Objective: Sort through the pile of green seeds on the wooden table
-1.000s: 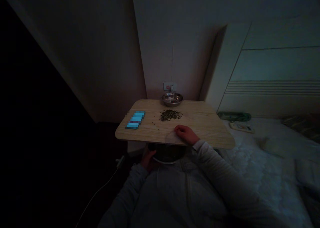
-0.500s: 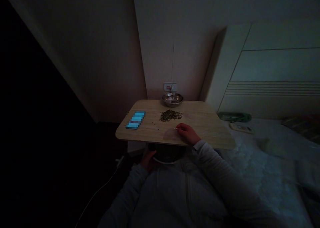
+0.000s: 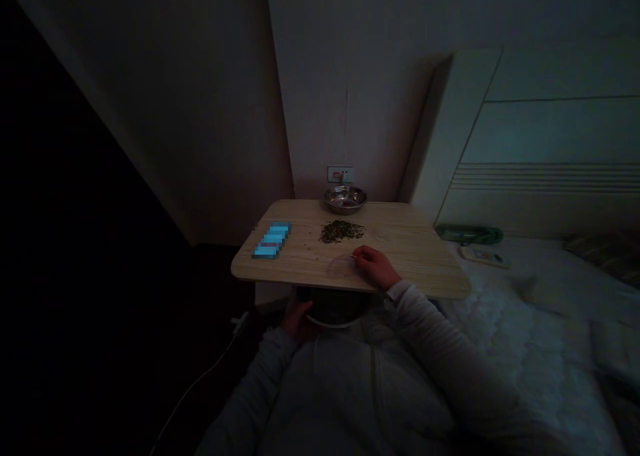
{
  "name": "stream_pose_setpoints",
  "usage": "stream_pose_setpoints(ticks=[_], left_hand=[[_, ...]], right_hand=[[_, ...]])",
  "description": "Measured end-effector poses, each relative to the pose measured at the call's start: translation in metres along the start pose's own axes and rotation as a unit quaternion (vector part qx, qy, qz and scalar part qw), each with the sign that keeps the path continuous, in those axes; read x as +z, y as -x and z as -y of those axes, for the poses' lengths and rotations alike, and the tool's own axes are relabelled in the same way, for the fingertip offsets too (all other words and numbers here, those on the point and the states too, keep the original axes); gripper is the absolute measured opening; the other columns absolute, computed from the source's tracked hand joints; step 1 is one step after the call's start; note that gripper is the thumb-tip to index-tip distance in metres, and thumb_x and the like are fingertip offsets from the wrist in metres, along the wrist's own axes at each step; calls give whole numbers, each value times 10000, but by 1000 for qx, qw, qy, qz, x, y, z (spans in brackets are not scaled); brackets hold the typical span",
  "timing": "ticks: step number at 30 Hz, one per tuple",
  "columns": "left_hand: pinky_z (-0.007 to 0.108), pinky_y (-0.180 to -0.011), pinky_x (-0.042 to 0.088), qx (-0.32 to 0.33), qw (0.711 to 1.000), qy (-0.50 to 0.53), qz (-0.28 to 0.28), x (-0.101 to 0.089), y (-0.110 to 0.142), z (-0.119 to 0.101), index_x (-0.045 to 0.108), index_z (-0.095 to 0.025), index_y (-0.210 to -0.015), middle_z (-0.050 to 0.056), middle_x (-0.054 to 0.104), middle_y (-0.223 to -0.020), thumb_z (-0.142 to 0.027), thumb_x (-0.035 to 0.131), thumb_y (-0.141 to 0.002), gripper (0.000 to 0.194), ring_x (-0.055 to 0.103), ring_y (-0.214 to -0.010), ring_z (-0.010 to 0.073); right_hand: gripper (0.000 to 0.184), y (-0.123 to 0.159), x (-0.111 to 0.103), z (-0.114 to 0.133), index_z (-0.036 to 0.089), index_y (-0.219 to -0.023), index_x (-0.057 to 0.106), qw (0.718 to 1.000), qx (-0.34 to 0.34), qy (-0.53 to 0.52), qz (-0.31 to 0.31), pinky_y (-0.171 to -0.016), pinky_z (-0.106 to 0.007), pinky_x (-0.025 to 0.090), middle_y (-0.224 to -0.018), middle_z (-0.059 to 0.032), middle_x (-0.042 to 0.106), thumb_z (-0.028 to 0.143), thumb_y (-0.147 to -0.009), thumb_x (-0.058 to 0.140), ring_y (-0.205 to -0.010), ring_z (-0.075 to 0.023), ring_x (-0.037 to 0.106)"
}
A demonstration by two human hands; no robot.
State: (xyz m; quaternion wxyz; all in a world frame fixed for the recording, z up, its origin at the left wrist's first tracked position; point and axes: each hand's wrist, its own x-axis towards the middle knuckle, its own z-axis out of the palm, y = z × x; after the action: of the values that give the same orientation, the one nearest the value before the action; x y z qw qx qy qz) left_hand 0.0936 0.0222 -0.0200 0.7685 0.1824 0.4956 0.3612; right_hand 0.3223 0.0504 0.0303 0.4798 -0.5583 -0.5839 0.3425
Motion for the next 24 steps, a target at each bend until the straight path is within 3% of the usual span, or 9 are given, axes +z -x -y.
stream_pose_setpoints(ticks=[8, 16, 24], left_hand=[[409, -803, 588, 4, 1000, -5, -8, -4, -4, 2, 631, -136, -1023, 108, 752, -931, -156, 561, -837, 200, 690, -998, 276], [342, -700, 597, -1, 1000, 3, -11, 1, 1, 0, 629, -143, -1040, 80, 754, -865, -150, 533, -860, 205, 715, -905, 248], [352, -705, 592, -3, 1000, 3, -2, 0, 0, 1, 619, -119, -1089, 95, 759, -885, -151, 525, -867, 243, 720, -884, 251]], right_hand=[[172, 1, 0, 3, 195, -742, 560, 1000, 18, -9, 11, -550, -246, 344, -560, 41, 499, 325, -637, 519, -554, -126, 439], [161, 2, 0, 6, 183, -738, 578, 1000, 11, 0, 8, -577, -253, 370, -593, 31, 539, 308, -647, 530, -578, -125, 473], [156, 0, 0, -1, 177, -757, 612, 1000, 6, 4, 12, -554, -241, 355, -577, 38, 542, 287, -660, 558, -559, -116, 464]])
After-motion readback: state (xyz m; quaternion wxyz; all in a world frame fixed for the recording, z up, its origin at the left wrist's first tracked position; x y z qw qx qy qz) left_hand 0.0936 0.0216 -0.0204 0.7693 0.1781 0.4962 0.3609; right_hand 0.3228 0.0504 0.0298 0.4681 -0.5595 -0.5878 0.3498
